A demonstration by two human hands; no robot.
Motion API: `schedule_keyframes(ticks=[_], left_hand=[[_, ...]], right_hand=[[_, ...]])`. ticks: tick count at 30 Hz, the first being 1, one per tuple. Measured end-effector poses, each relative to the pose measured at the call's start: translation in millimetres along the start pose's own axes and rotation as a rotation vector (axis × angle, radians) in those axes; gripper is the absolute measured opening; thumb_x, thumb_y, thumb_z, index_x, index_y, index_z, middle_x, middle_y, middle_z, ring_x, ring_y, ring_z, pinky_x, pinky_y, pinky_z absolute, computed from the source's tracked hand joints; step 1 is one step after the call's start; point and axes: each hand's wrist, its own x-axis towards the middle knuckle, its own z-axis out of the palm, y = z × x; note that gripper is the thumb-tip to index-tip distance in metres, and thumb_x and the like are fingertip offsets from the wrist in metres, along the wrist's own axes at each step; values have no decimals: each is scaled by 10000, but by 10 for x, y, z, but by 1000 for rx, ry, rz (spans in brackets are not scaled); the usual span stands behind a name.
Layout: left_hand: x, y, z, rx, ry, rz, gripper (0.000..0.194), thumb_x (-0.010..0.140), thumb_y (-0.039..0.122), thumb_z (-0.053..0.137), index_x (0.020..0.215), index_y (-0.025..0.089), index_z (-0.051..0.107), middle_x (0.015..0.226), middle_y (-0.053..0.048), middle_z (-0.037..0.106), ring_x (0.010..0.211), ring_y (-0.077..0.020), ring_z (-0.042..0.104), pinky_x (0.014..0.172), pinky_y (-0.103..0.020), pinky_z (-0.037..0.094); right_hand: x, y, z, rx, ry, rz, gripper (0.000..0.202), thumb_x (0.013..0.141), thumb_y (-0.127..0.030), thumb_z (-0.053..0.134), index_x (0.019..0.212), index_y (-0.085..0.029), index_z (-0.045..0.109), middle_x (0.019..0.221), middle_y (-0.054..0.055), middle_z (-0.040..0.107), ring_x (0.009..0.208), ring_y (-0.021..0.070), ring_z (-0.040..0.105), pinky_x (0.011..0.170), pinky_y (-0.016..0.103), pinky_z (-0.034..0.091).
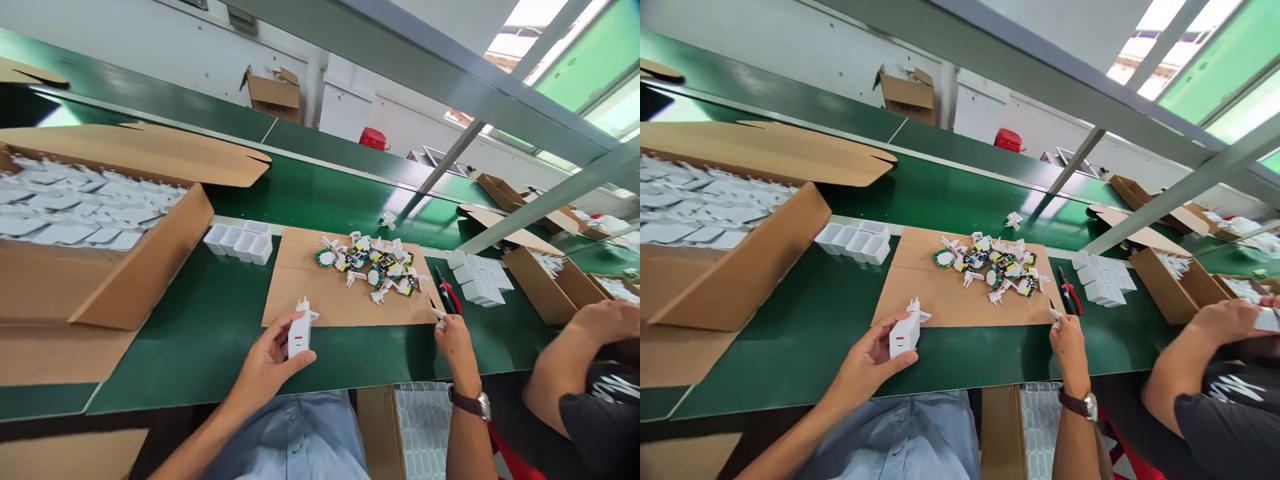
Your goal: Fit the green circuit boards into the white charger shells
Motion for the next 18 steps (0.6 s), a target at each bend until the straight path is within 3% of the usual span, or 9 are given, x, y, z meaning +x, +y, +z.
schedule_keyframes(ticks=[4, 8, 12, 15, 18], left_hand=[[-14, -37, -1, -16, -48, -8, 640, 825, 490, 924, 1340, 218, 659, 1328, -165, 733, 1053, -237, 751, 874, -359, 670], [-25, -44, -17, -54, -121, 13, 686, 878, 461, 891, 1451, 231, 591, 1458, -208, 662, 1073, -231, 741, 940, -399, 662], [-33, -55, -17, -108, -116, -32, 747, 845, 414, 925, 1480, 240, 573, 1504, -204, 624, 1143, -250, 711, 964, -391, 641], [-45, -96, 8, -116, -73, -78, 738, 803, 405, 956, 1434, 248, 608, 1453, -167, 649, 1161, -249, 685, 954, -345, 621], [-58, -143, 31, -105, -42, -83, 748, 764, 410, 976, 1403, 242, 625, 1356, -147, 683, 1088, -242, 685, 908, -337, 619]], right_hand=[[-63, 71, 0, 92, -52, -27, 279, 742, -204, 534, 843, -210, 794, 858, 98, 701, 821, 247, 678, 799, 381, 554], [-222, 25, -68, 297, -86, -80, 466, 767, -279, 594, 1184, -215, 794, 1045, 103, 794, 961, 251, 766, 884, 394, 618], [-399, -282, -150, 668, -16, -153, 500, 758, -315, 820, 1249, -229, 787, 1107, 94, 805, 971, 254, 800, 929, 423, 661], [-534, -612, -139, 666, 70, -182, 373, 850, -380, 854, 1198, -250, 818, 1100, 74, 801, 831, 221, 807, 816, 376, 695], [-677, -882, 4, 697, -3, -318, 202, 945, -379, 795, 1117, -282, 840, 1173, 63, 792, 848, 219, 819, 779, 349, 710]])
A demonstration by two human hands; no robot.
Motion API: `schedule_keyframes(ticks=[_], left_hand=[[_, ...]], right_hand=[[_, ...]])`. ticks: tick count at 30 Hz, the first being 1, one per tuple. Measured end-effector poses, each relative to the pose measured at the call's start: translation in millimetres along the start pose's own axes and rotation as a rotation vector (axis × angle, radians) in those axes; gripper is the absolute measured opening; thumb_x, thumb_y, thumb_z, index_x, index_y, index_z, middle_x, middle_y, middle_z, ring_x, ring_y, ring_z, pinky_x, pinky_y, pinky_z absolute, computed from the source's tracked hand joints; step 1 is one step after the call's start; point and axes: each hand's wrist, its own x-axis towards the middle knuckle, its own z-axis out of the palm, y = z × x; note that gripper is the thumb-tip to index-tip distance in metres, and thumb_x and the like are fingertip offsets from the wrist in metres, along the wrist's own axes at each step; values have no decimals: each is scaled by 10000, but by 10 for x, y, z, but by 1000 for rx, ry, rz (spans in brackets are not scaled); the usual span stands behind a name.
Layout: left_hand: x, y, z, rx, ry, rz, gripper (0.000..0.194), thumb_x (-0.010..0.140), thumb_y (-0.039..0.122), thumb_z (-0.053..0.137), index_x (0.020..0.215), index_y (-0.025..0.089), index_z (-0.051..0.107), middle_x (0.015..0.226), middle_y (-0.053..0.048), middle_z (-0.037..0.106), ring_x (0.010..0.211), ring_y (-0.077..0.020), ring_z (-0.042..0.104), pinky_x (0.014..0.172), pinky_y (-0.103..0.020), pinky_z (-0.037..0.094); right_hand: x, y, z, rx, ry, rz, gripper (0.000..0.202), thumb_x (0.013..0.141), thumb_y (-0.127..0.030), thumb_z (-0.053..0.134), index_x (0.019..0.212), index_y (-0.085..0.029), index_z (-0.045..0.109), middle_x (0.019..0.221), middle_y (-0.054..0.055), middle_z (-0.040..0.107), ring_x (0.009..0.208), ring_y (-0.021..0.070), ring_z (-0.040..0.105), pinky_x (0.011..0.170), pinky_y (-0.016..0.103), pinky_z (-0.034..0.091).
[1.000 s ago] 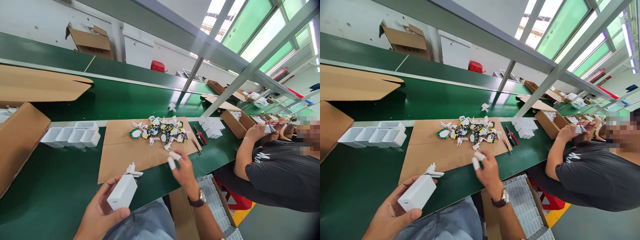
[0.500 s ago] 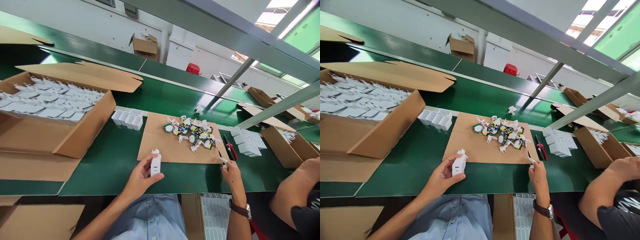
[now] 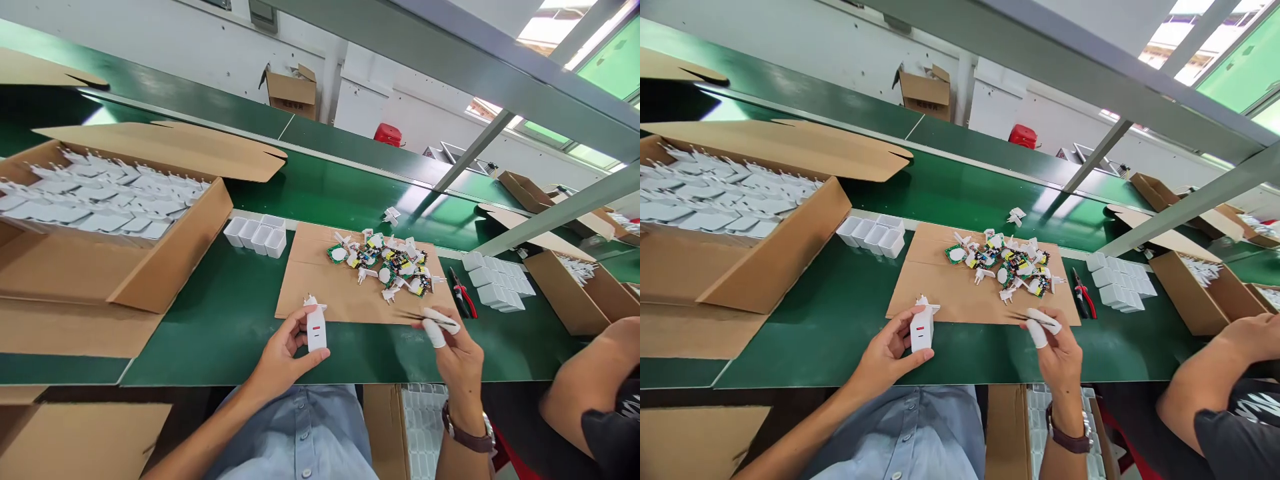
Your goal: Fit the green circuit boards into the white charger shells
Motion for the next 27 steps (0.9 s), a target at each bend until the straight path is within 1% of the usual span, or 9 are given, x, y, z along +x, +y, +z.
schedule_keyframes(ticks=[3, 5, 8, 11, 15, 18, 21, 23, 27], left_hand=[[-7, -13, 1, 16, 19, 5, 742, 749, 414, 977, 1380, 223, 635, 1223, -126, 716, 1013, -233, 683, 883, -347, 618], [-14, -1, -7, 20, 26, 6, 711, 757, 412, 968, 1358, 215, 642, 1189, -116, 723, 1011, -230, 678, 895, -351, 614], [-27, 11, -20, 32, 23, 16, 686, 769, 403, 958, 1348, 213, 642, 1208, -118, 725, 1035, -231, 677, 917, -356, 609], [-39, -5, -30, 56, 9, 45, 683, 781, 405, 945, 1359, 213, 637, 1216, -121, 728, 1024, -231, 684, 917, -357, 602], [-41, -36, -32, 72, -11, 56, 665, 796, 400, 927, 1362, 220, 627, 1221, -118, 737, 1004, -229, 696, 913, -351, 595], [-40, -37, -28, 80, -33, 70, 659, 797, 379, 924, 1357, 215, 619, 1263, -135, 733, 1024, -233, 698, 930, -353, 592], [-47, -29, -23, 88, -48, 89, 657, 798, 361, 924, 1357, 215, 613, 1282, -142, 731, 1057, -242, 700, 948, -357, 588], [-56, -28, -22, 102, -45, 100, 655, 798, 349, 923, 1361, 221, 614, 1289, -138, 730, 1072, -245, 699, 959, -359, 584], [-67, -37, -28, 135, -46, 117, 650, 803, 354, 919, 1364, 222, 619, 1264, -137, 736, 1036, -242, 698, 947, -364, 580]], right_hand=[[-85, 23, 323, 26, -173, -128, 180, 1039, -335, 685, 1163, -298, 809, 1218, 66, 806, 960, 226, 830, 885, 371, 715], [-110, 97, 519, -42, -226, -204, 206, 1071, -317, 632, 1211, -293, 781, 1171, 66, 829, 980, 219, 831, 911, 367, 707], [-82, 200, 718, -114, -263, -258, 192, 1052, -319, 657, 1192, -281, 782, 1117, 64, 838, 988, 218, 823, 900, 355, 699], [-34, 194, 765, -134, -311, -266, 165, 1029, -329, 687, 1136, -273, 799, 1066, 58, 841, 937, 218, 824, 862, 344, 703], [-89, -59, 714, -94, -356, -253, 141, 1034, -279, 695, 1149, -278, 777, 1049, 44, 855, 891, 210, 843, 815, 311, 718], [-193, -334, 737, 93, -461, -279, 253, 1032, -161, 686, 1235, -307, 724, 1155, 34, 850, 993, 199, 844, 882, 303, 716], [-254, -513, 831, 183, -536, -394, 389, 1007, -43, 658, 1286, -309, 703, 1210, 46, 837, 1070, 189, 827, 937, 298, 701], [-262, -551, 892, 175, -537, -447, 400, 1001, -14, 635, 1283, -288, 708, 1193, 63, 839, 1055, 186, 827, 929, 289, 700], [-248, -532, 935, 141, -540, -467, 349, 1004, -29, 643, 1251, -268, 709, 1193, 85, 839, 1050, 196, 830, 910, 283, 703]])
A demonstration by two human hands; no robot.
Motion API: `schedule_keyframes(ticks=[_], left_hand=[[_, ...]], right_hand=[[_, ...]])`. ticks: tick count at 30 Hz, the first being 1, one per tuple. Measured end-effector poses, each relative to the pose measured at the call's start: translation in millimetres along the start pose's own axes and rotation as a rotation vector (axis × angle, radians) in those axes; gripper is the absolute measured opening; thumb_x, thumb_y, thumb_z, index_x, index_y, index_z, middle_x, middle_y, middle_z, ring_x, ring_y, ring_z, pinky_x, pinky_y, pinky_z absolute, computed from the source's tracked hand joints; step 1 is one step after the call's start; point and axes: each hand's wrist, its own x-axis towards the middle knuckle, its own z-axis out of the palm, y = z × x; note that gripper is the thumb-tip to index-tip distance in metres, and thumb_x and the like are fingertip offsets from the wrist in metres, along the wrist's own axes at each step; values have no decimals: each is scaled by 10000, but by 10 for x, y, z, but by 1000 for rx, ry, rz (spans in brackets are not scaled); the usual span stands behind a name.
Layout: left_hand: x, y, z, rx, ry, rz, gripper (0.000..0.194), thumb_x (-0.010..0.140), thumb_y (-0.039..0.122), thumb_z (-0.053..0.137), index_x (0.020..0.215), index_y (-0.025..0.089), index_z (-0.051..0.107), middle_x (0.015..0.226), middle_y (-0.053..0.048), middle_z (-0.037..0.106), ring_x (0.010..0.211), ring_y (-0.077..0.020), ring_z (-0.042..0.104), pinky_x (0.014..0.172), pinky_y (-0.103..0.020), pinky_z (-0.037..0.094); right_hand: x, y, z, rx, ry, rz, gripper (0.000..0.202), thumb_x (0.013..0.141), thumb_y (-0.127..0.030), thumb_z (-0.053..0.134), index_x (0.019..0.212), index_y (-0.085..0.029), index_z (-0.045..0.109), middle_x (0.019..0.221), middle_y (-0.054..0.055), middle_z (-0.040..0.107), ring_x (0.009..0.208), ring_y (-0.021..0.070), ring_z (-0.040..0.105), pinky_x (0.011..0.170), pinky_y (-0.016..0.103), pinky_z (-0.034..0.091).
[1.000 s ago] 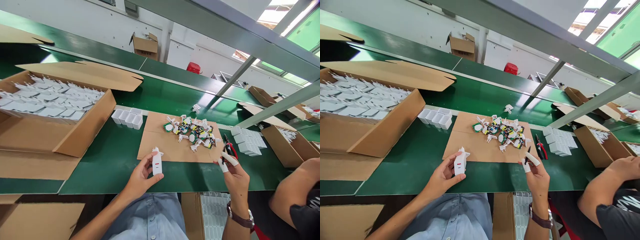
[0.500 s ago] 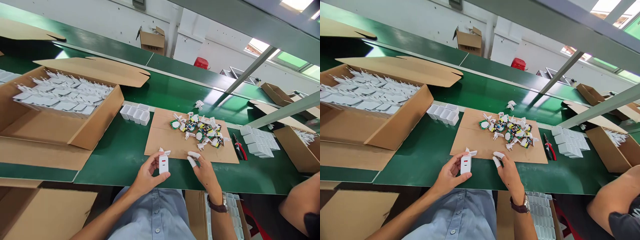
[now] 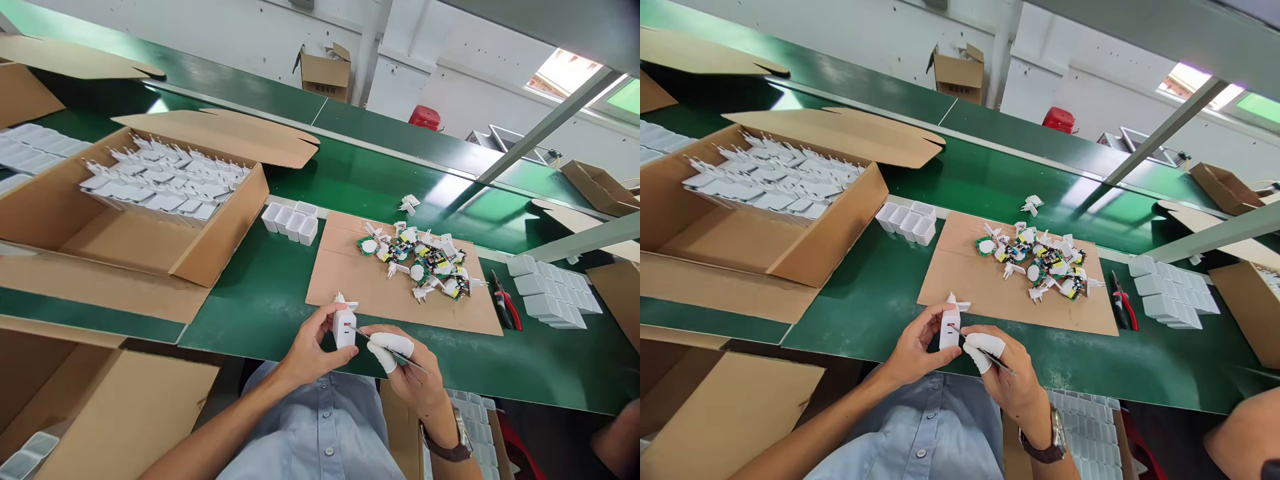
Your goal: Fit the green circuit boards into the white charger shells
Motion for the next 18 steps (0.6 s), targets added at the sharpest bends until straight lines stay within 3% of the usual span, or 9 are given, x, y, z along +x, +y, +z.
schedule_keyframes(ticks=[13, 18], left_hand=[[-2, -3, -6, 46, -37, 13, 656, 802, 350, 913, 1374, 223, 618, 1194, -112, 724, 1000, -229, 684, 931, -355, 567], [1, -1, 1, 58, -33, 11, 657, 799, 357, 916, 1374, 226, 627, 1229, -119, 725, 1023, -239, 694, 941, -367, 575]], right_hand=[[45, 31, -102, -23, -83, 116, 198, 1060, -176, 646, 1214, -282, 710, 1144, 59, 849, 1029, 189, 836, 899, 267, 695], [95, 25, -114, -4, -108, 99, 245, 1035, -134, 668, 1225, -286, 699, 1161, 59, 845, 1006, 184, 837, 879, 270, 696]])
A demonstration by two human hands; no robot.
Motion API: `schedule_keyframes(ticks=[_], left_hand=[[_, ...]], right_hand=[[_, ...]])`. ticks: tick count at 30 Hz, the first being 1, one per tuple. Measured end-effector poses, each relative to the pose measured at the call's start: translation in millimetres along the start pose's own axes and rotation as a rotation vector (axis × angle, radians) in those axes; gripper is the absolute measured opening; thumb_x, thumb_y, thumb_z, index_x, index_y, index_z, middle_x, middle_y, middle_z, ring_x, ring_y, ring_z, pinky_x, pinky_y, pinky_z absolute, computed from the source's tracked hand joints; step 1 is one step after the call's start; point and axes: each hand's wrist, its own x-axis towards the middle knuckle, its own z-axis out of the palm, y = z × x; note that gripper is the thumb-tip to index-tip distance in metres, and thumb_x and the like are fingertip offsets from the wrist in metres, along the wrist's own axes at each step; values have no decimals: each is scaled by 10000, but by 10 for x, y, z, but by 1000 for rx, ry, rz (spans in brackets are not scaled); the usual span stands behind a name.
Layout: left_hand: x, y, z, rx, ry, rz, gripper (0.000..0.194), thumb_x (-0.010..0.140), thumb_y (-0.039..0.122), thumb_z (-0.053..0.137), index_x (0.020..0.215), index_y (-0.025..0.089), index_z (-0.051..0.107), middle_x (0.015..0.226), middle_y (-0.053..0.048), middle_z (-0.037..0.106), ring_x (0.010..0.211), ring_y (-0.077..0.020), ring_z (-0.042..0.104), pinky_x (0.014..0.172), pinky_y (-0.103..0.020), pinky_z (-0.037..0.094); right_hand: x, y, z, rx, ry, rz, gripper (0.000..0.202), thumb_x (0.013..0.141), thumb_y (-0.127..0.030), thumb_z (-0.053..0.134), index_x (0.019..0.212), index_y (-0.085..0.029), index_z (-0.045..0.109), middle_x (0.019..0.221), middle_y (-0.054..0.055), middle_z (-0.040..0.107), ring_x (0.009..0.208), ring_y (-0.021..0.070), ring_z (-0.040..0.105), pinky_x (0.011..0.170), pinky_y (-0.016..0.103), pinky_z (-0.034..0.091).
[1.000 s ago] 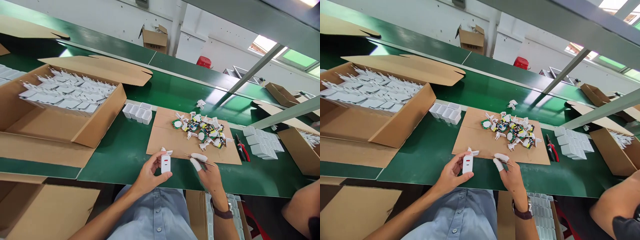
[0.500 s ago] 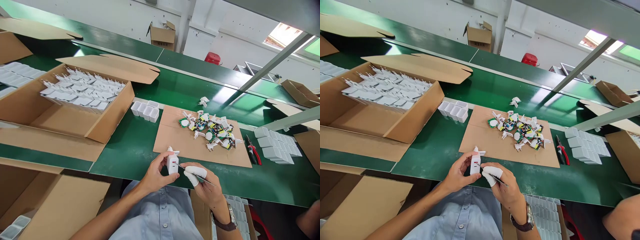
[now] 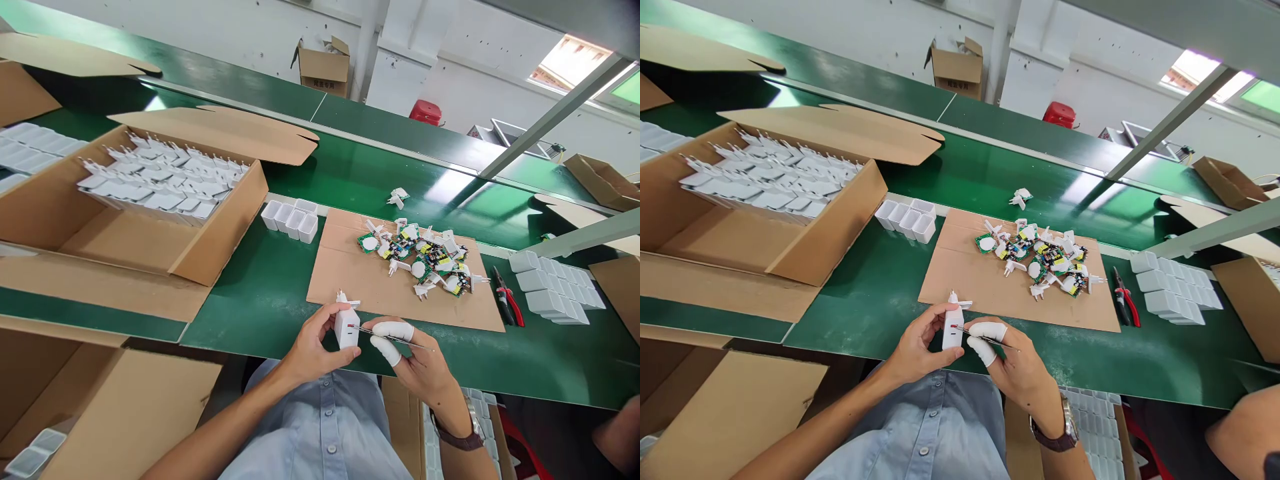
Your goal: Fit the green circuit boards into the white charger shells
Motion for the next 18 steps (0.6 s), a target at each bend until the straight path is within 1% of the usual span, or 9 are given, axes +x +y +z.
schedule_keyframes(ticks=[5, 9, 14, 18], left_hand=[[8, 21, 0, -10, -2, 3, 664, 794, 349, 922, 1378, 225, 631, 1241, -126, 730, 1023, -245, 708, 925, -366, 585], [4, 32, 5, 6, 2, -2, 636, 806, 333, 908, 1367, 228, 627, 1222, -119, 738, 1010, -242, 705, 915, -365, 582], [-7, 23, 12, 14, 13, -13, 624, 799, 329, 906, 1345, 221, 625, 1142, -100, 746, 971, -228, 695, 889, -353, 582], [-10, 17, 11, 19, 13, -9, 620, 798, 329, 909, 1338, 216, 626, 1124, -95, 747, 964, -222, 700, 890, -345, 586]], right_hand=[[9, 22, 38, -48, -24, -88, 318, 1015, -71, 627, 1238, -284, 708, 1186, 79, 841, 984, 196, 840, 849, 285, 702], [-72, 97, 127, -62, 13, -148, 404, 998, -34, 620, 1309, -288, 663, 1214, 93, 828, 1044, 200, 825, 887, 321, 706], [-214, 166, 280, -84, 96, -143, 466, 958, -5, 660, 1332, -282, 633, 1206, 100, 822, 1083, 218, 818, 919, 352, 709], [-248, 126, 373, -105, 178, -112, 454, 961, 3, 633, 1305, -294, 623, 1154, 83, 832, 1066, 220, 827, 900, 356, 720]])
